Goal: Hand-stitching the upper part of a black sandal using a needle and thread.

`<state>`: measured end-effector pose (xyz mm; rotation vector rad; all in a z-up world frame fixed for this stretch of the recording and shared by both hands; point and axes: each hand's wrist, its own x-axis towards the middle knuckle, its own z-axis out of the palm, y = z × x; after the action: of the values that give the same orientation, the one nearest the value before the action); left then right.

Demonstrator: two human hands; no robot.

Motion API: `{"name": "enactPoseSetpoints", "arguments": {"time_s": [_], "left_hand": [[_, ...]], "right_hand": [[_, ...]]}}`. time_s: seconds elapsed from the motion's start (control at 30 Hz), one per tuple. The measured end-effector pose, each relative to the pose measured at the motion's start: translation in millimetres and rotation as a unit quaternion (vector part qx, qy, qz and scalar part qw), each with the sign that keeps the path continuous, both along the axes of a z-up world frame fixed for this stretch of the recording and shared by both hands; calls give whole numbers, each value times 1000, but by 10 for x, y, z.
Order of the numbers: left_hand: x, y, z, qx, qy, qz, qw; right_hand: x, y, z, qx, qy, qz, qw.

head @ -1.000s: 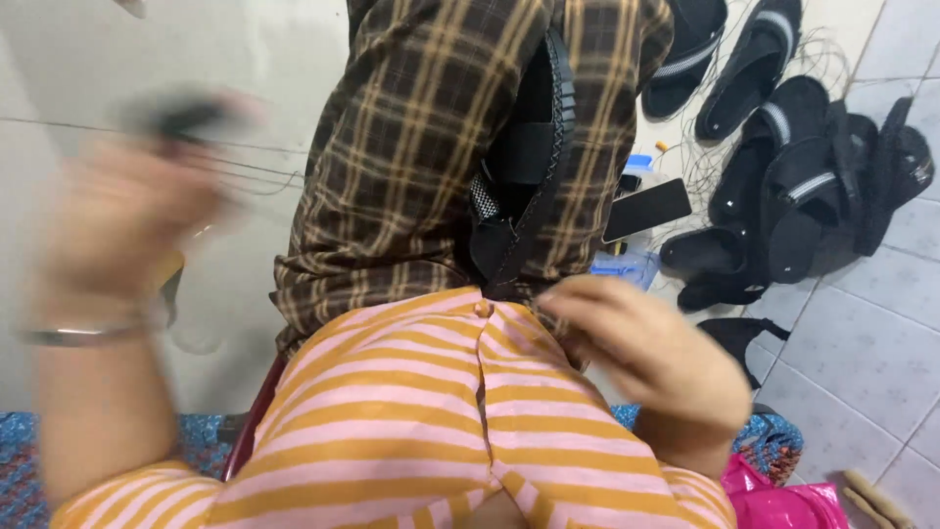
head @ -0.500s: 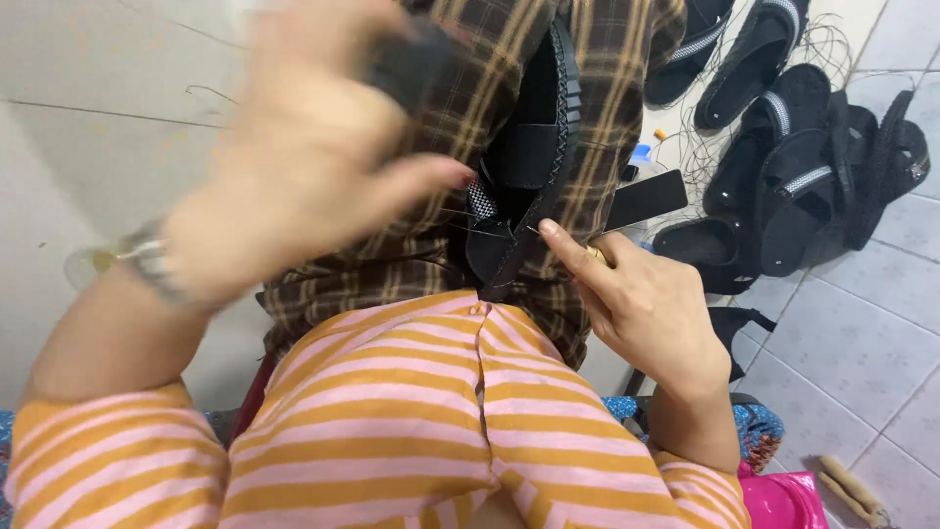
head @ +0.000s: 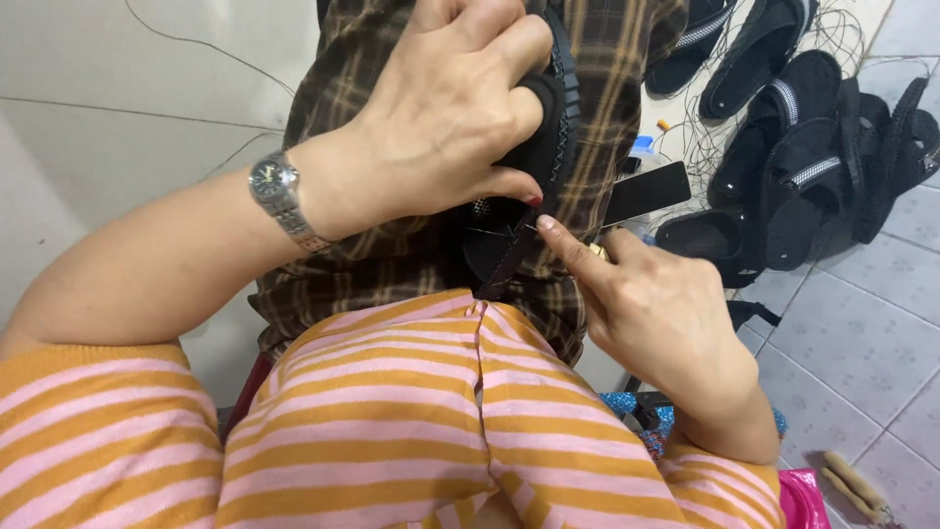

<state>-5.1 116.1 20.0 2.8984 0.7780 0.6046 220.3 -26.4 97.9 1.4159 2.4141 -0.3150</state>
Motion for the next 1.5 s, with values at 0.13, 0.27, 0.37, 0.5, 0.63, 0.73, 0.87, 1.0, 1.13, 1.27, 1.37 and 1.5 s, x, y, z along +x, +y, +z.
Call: {"name": "enactPoseSetpoints", "arguments": {"time_s": [0.13, 0.27, 0.37, 0.5, 0.63, 0.73, 0.87, 1.0, 1.13, 1.27, 1.37, 1.5], "left_hand": [[54, -6, -78, 18, -14, 1, 1000], [85, -1, -189, 24, -42, -9, 999], [85, 8, -200, 39, -40, -4, 998], [76, 17, -116, 33, -12, 11, 999], [86, 32, -138, 32, -37, -14, 999], [84, 32, -155, 37, -43, -25, 998], [78, 44, -149, 40, -49, -27, 998], [17, 3, -112, 37, -62, -31, 997], [-267, -428, 141, -41, -160, -10, 986], [-483, -816, 48, -44, -131, -5, 990], [-504, -826, 139, -133, -112, -2, 985], [-500, -757, 312, -412, -269, -23, 870]], "right_hand": [[-93, -47, 37, -39, -49, -35, 997], [-83, -43, -50, -81, 11, -68, 994], [-16, -26, -157, -108, 209, -119, 965], [108, -72, -147, -151, 185, -123, 963], [70, -117, -216, -110, 274, -125, 947], [1, -157, -297, -96, 351, -151, 919], [-82, -185, -405, -37, 411, -181, 893], [-196, -159, -416, -6, 447, -208, 870], [-166, -258, -380, 14, 375, -168, 912], [-260, -227, -199, 55, 241, -114, 962], [-271, -266, -242, 79, 152, -98, 980], [-294, -259, -303, 73, 226, -113, 965]]}}
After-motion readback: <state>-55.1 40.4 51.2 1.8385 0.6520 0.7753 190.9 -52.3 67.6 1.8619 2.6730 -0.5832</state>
